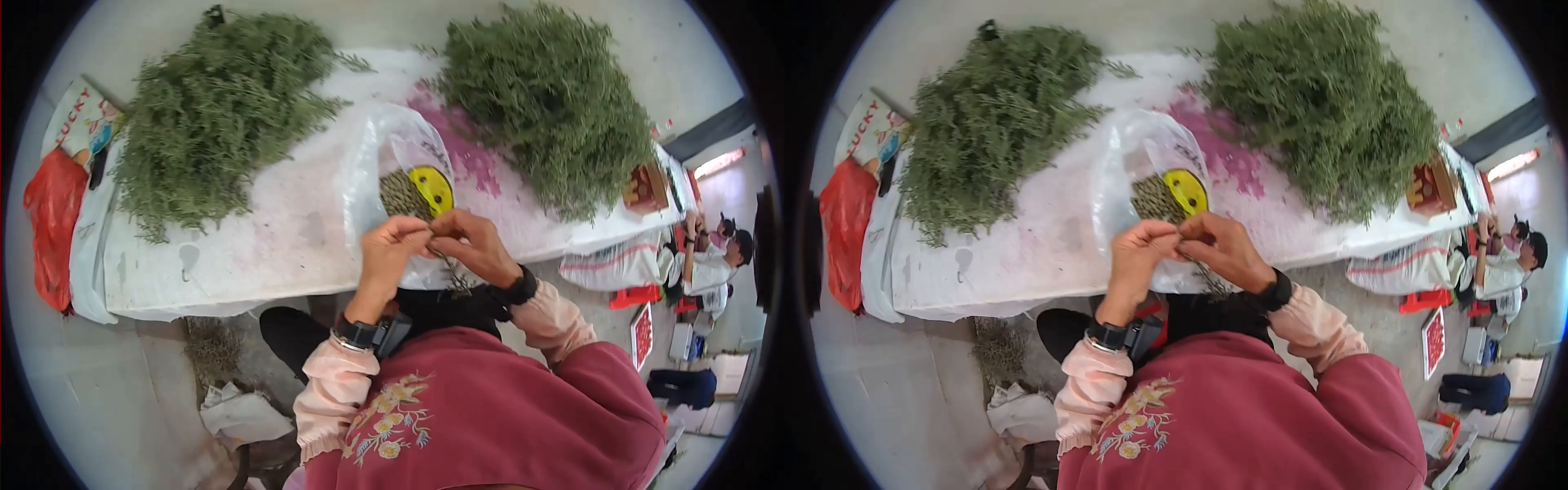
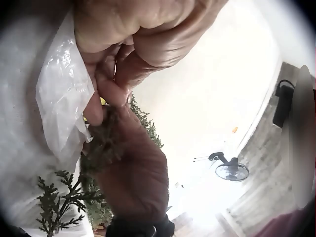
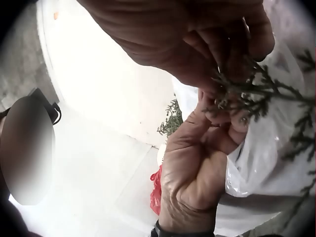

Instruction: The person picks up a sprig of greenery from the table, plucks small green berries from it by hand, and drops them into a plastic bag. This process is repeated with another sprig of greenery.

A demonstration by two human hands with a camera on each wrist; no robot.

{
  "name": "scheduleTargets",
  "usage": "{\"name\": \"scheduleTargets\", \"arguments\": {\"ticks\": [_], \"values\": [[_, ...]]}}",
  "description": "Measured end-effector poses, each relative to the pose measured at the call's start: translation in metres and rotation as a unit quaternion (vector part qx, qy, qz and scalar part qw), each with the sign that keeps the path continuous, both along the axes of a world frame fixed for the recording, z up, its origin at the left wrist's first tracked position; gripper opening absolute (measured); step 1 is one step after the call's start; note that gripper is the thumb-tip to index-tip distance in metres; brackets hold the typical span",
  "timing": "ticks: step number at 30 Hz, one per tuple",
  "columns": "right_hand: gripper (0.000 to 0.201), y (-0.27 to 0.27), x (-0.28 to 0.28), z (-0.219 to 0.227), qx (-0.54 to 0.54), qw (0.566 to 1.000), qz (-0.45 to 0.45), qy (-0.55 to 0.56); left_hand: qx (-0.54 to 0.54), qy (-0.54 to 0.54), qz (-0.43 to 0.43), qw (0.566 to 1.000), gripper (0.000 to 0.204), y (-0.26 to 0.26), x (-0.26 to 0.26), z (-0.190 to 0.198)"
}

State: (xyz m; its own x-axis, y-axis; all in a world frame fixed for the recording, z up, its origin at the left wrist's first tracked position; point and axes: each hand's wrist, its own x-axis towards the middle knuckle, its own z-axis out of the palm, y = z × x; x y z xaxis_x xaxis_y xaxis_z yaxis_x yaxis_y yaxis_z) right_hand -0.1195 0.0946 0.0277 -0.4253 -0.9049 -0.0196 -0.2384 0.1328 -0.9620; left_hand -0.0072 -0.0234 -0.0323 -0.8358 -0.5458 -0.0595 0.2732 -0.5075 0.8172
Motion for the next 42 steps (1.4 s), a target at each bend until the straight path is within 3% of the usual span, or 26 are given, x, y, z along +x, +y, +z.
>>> {"name": "scheduleTargets", "arguments": {"ticks": [3,5,7,11,13,15,16,17,19,20,22,23,26,28,34,42], "values": [[0.014,0.002,-0.011,0.025,0.02,0.995,0.035,0.093,0.022,0.054,-0.019,0.998,0.01,-0.003,0.001,-0.007],[0.013,-0.005,-0.016,0.065,-0.055,0.996,-0.03,-0.064,0.047,0.057,-0.03,0.997,0.009,-0.004,0.001,-0.007],[0.013,-0.024,-0.027,0.103,-0.092,0.994,-0.007,-0.063,0.055,0.06,-0.036,0.996,0.009,-0.004,0.003,-0.007],[0.018,-0.121,-0.06,0.153,-0.15,0.975,0.002,0.164,0.039,0.053,-0.052,0.997,0.01,-0.005,0.004,-0.008],[0.022,-0.196,-0.085,0.176,-0.211,0.97,0.025,0.119,0.03,0.056,-0.05,0.997,0.01,-0.005,0.003,-0.011],[0.038,-0.26,-0.091,0.208,-0.28,0.925,-0.015,0.258,0.024,0.055,-0.04,0.997,0.01,-0.003,0.002,-0.011],[0.038,-0.262,-0.083,0.218,-0.283,0.925,-0.007,0.254,0.026,0.06,-0.041,0.997,0.01,-0.002,0.002,-0.012],[0.037,-0.262,-0.075,0.227,-0.33,0.888,-0.007,0.319,0.029,0.064,-0.041,0.997,0.01,-0.002,0.003,-0.012],[0.036,-0.252,-0.048,0.246,-0.414,0.796,0.0,0.441,0.038,0.073,-0.026,0.996,0.01,-0.004,0.005,-0.011],[0.038,-0.221,-0.025,0.25,-0.382,0.842,0.057,0.377,0.036,0.064,-0.033,0.997,0.01,-0.004,0.006,-0.009],[0.021,-0.159,0.027,0.235,-0.342,0.89,0.082,0.291,0.035,0.045,-0.043,0.997,0.01,-0.004,0.008,-0.004],[0.017,-0.119,0.042,0.232,-0.279,0.88,0.075,0.377,0.043,0.046,-0.025,0.998,0.01,-0.006,0.009,-0.003],[0.018,-0.022,0.035,0.198,-0.382,0.768,0.095,0.506,-0.007,-0.003,-0.064,0.998,0.011,-0.009,0.007,-0.003],[0.018,0.021,0.018,0.183,-0.425,0.725,0.072,0.538,0.008,0.018,-0.061,0.998,0.011,-0.011,0.004,-0.004],[0.019,0.05,-0.034,0.14,-0.289,0.79,-0.007,0.541,0.026,0.032,-0.065,0.997,0.01,-0.011,0.003,-0.002],[0.02,0.042,-0.056,0.125,-0.258,0.813,-0.032,0.521,0.041,0.018,-0.065,0.997,0.009,-0.011,0.003,0.001]]}}
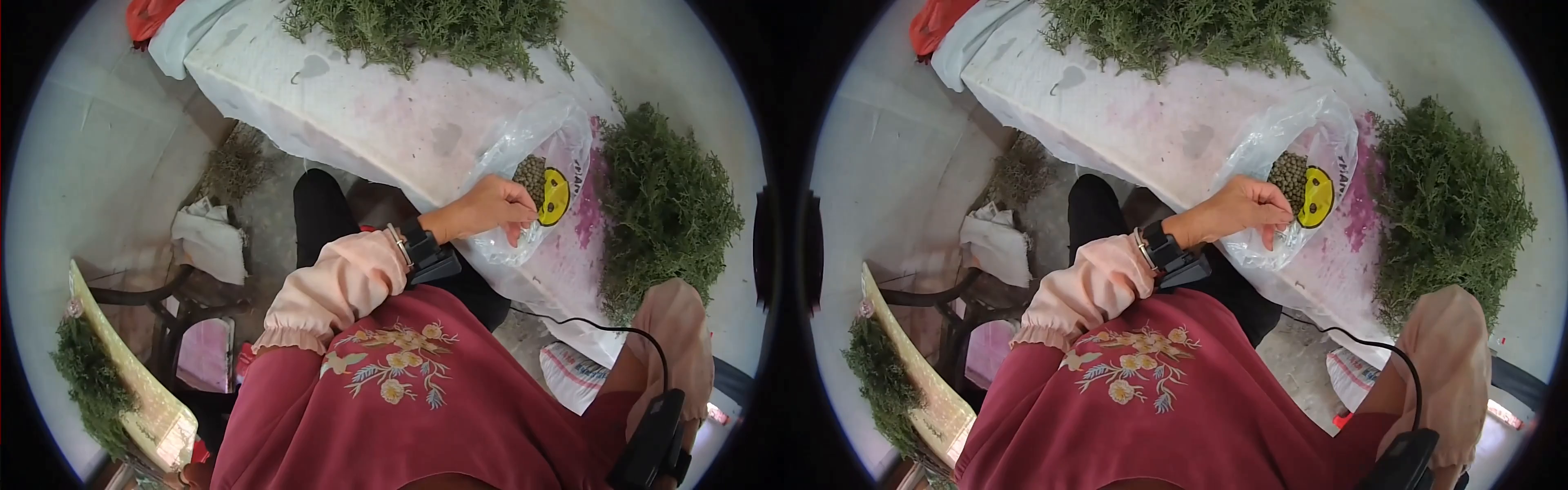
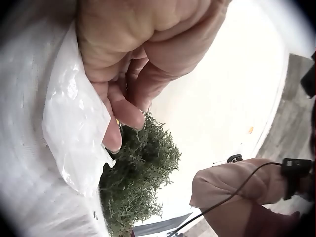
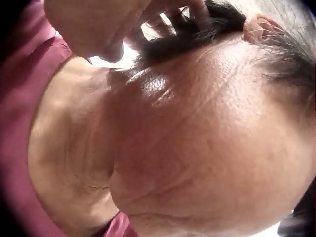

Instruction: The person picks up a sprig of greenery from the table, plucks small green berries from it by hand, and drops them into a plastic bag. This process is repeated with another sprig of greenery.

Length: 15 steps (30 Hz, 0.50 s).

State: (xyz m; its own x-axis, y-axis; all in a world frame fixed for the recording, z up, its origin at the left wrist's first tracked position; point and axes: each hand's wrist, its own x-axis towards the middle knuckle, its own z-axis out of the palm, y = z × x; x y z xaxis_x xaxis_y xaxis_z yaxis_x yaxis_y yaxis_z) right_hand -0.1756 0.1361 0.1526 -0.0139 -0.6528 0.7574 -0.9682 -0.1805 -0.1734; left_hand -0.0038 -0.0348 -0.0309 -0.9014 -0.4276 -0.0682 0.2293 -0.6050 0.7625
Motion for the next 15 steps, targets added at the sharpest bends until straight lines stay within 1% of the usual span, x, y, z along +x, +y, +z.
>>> {"name": "scheduleTargets", "arguments": {"ticks": [4,8,15], "values": [[0.02,-0.001,-0.004,-0.001,0.003,1.0,-0.002,0.0,-0.014,-0.01,-0.002,1.0,0.009,-0.001,-0.001,-0.002],[0.021,-0.001,-0.008,-0.003,0.007,1.0,0.0,-0.007,0.001,0.003,-0.003,1.0,0.01,-0.001,0.001,0.0],[0.022,0.0,-0.013,-0.003,0.0,1.0,-0.009,-0.012,0.011,-0.009,0.008,1.0,0.011,-0.001,0.002,0.006]]}}
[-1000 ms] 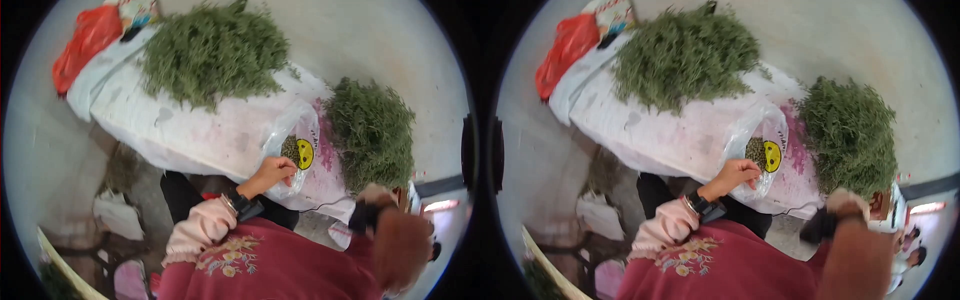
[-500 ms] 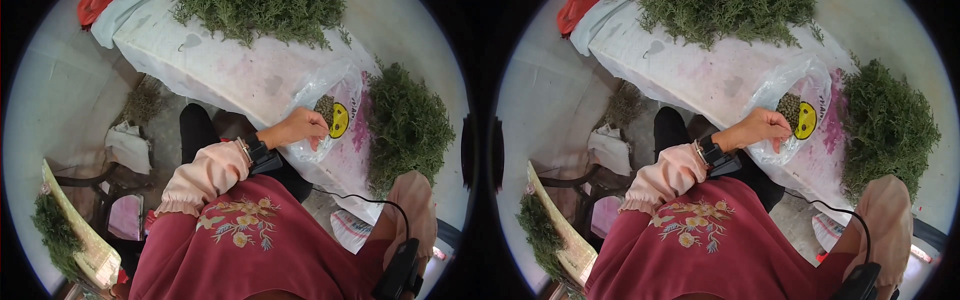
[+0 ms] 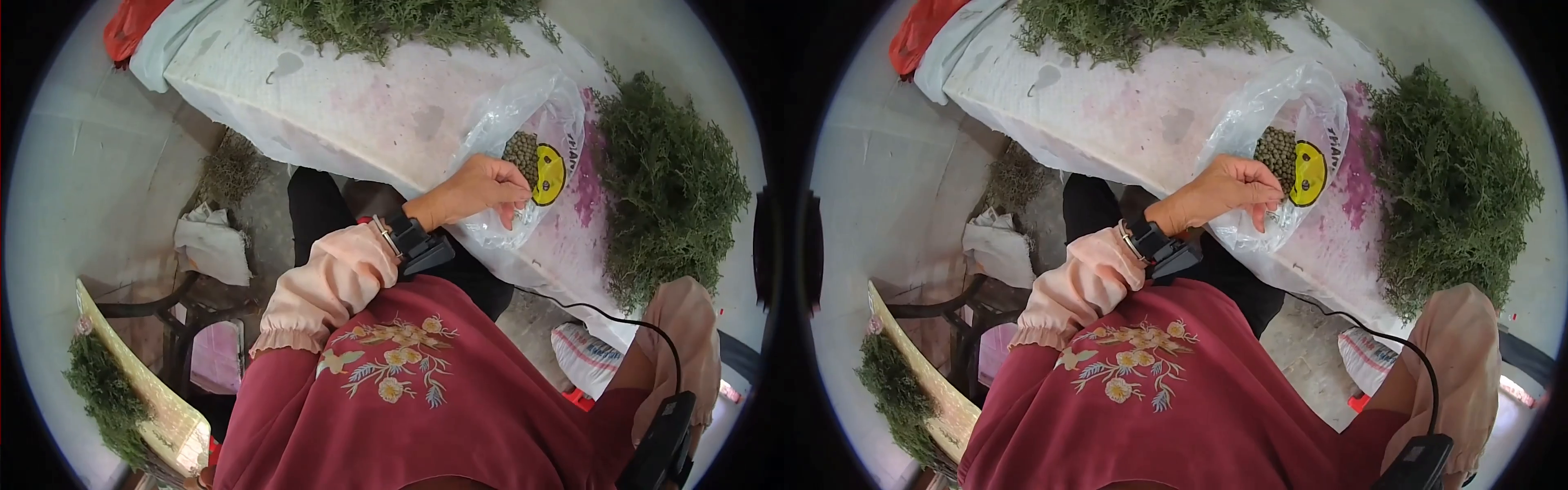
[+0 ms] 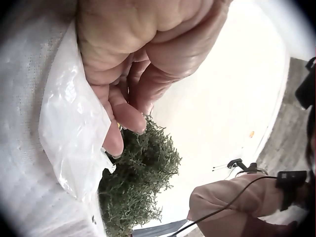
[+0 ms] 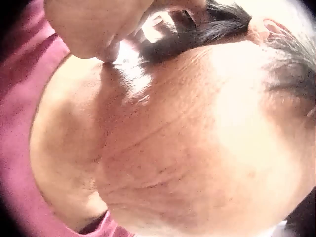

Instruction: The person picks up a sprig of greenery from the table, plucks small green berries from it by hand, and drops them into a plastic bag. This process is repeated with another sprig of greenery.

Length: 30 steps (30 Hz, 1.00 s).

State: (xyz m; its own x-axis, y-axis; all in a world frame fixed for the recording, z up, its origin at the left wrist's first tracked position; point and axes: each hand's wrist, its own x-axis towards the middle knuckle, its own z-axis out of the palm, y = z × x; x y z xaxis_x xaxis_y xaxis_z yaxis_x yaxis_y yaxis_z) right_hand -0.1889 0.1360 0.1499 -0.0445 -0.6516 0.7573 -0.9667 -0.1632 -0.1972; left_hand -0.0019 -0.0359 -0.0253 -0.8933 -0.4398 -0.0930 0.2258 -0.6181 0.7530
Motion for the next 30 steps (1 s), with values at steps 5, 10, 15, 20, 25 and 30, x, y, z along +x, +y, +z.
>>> {"name": "scheduleTargets", "arguments": {"ticks": [5,10,15,20,25,30], "values": [[0.023,0.0,-0.001,0.001,-0.004,1.0,-0.007,0.013,-0.01,-0.011,-0.009,1.0,0.011,-0.001,-0.001,0.002],[0.024,-0.001,0.006,0.008,-0.023,0.999,-0.009,0.032,-0.011,-0.011,-0.014,1.0,0.012,0.0,-0.002,0.001],[0.024,0.016,0.035,0.035,-0.095,0.991,0.019,0.089,-0.015,-0.021,-0.017,1.0,0.012,-0.002,0.0,-0.003],[0.025,0.041,0.072,0.058,-0.168,0.972,0.074,0.147,-0.024,-0.019,-0.007,0.999,0.012,0.001,0.0,-0.005],[0.028,-0.02,0.035,0.007,0.224,0.958,-0.022,-0.178,-0.021,0.013,-0.025,0.999,0.011,0.0,0.0,-0.006],[0.029,-0.091,-0.045,-0.092,0.224,0.952,-0.107,-0.179,0.011,0.019,-0.048,0.999,0.011,-0.002,-0.002,-0.004]]}}
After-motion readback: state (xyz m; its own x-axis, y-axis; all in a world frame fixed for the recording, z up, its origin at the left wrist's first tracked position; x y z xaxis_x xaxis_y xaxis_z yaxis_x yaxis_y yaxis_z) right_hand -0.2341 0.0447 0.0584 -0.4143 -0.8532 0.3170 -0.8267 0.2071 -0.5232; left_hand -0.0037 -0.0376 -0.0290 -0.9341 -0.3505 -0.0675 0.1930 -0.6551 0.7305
